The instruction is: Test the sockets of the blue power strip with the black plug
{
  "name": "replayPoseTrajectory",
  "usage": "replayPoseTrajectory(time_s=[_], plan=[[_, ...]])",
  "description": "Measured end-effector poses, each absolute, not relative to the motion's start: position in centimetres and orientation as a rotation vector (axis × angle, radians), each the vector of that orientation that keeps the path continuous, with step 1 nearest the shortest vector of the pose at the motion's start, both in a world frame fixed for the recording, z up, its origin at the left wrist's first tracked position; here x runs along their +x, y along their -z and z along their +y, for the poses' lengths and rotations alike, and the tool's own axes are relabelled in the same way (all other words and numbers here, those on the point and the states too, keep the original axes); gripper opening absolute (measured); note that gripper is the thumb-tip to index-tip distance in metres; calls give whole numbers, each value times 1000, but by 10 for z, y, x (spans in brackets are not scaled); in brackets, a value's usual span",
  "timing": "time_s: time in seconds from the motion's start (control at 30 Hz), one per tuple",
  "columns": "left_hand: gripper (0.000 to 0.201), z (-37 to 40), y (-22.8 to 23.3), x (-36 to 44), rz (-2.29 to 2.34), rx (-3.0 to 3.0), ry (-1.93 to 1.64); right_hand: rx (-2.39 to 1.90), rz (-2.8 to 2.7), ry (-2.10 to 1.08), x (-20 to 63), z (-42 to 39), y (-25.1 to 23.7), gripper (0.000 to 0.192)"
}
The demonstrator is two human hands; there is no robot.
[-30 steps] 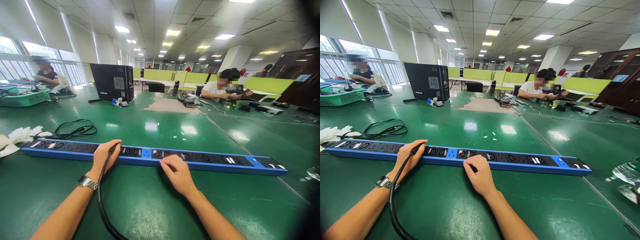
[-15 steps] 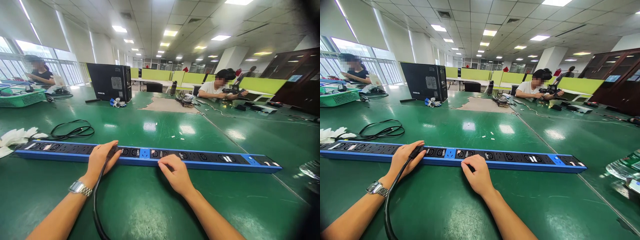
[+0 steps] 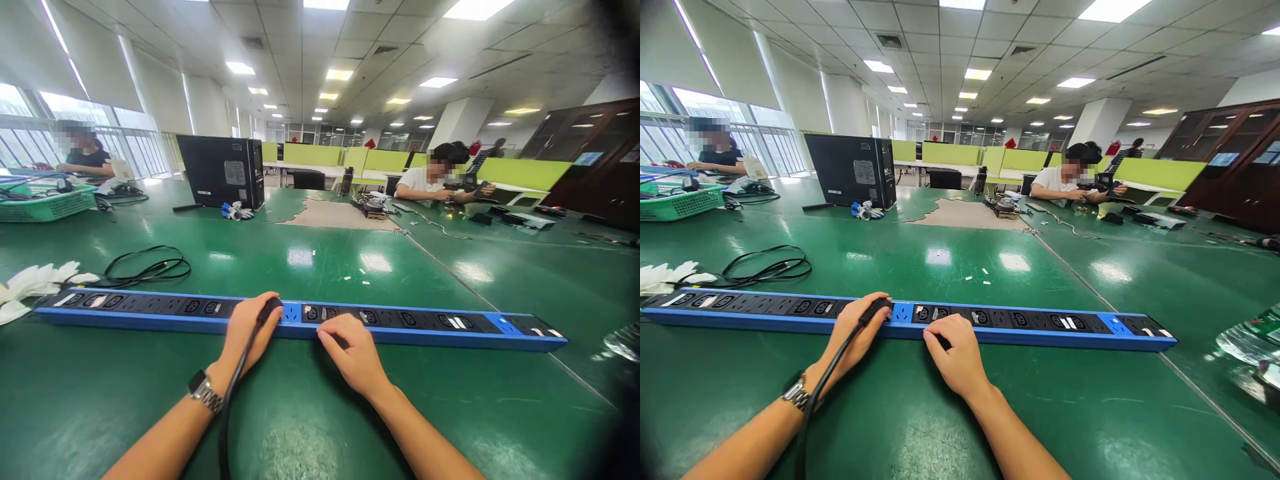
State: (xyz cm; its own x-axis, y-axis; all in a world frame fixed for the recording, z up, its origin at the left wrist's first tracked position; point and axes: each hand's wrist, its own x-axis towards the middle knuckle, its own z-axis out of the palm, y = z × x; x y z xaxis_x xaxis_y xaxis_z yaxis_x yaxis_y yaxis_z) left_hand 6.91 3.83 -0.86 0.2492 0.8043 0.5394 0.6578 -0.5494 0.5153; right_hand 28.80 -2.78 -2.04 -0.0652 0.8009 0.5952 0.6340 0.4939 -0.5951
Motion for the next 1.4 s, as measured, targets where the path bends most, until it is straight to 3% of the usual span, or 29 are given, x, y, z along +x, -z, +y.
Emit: replayPoseTrajectory(time_s=[0.4, 0.73, 1.23, 1.4], plan=[[25, 33, 1, 105, 1405, 2534, -1024, -1203, -1781, -213, 288, -29, 18, 15], [23, 42, -2, 98, 1424, 2285, -1067, -1208, -1779, -228, 288, -30, 17, 17], [31, 33, 12, 97, 1239, 2639, -1024, -1222, -1774, -226, 287, -29, 16, 17], [37, 32, 19, 95, 1218, 2560, -1182, -1228, -1777, -217, 287, -29, 17, 19]])
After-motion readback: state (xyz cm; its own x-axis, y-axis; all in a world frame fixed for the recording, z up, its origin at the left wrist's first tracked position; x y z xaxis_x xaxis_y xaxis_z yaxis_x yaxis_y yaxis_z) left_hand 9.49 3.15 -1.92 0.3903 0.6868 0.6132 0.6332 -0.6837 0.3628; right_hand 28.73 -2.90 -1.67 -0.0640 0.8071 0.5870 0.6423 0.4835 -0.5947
